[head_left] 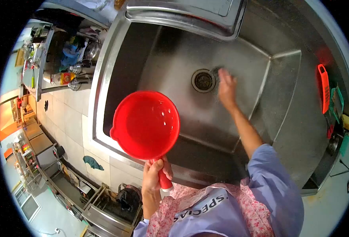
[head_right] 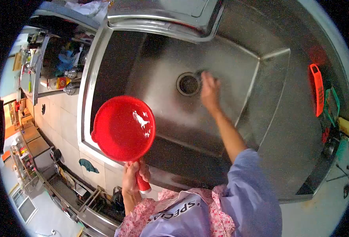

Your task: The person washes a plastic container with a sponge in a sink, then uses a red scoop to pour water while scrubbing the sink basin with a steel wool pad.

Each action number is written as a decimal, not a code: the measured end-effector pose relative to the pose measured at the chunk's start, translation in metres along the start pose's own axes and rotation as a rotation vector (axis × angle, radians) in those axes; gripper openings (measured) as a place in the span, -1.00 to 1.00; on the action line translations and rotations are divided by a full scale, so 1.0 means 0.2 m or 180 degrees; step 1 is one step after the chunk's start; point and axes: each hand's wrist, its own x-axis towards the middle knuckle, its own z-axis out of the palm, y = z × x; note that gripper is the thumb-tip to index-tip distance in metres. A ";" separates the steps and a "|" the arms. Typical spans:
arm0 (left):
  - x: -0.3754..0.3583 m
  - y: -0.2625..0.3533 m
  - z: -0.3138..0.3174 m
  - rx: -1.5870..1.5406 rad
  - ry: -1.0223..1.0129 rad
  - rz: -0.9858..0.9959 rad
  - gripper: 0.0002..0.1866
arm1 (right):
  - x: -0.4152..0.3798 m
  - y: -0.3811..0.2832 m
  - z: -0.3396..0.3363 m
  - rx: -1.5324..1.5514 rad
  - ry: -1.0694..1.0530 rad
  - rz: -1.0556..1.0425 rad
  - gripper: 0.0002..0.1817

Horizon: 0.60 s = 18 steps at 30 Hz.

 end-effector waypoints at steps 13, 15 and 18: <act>0.13 -0.02 0.04 -0.0053 0.0117 -0.0221 -0.74 | 0.41 0.39 0.20 -0.0298 -0.0447 -0.0113 -0.53; 0.16 -0.01 0.05 0.0102 0.0189 -0.0200 -0.75 | 0.53 0.38 0.23 0.0150 -0.0255 -0.0450 -0.52; 0.22 0.00 0.03 0.0198 0.0157 -0.0242 -0.77 | 0.76 0.60 0.19 -0.0303 -0.0644 0.1977 -0.59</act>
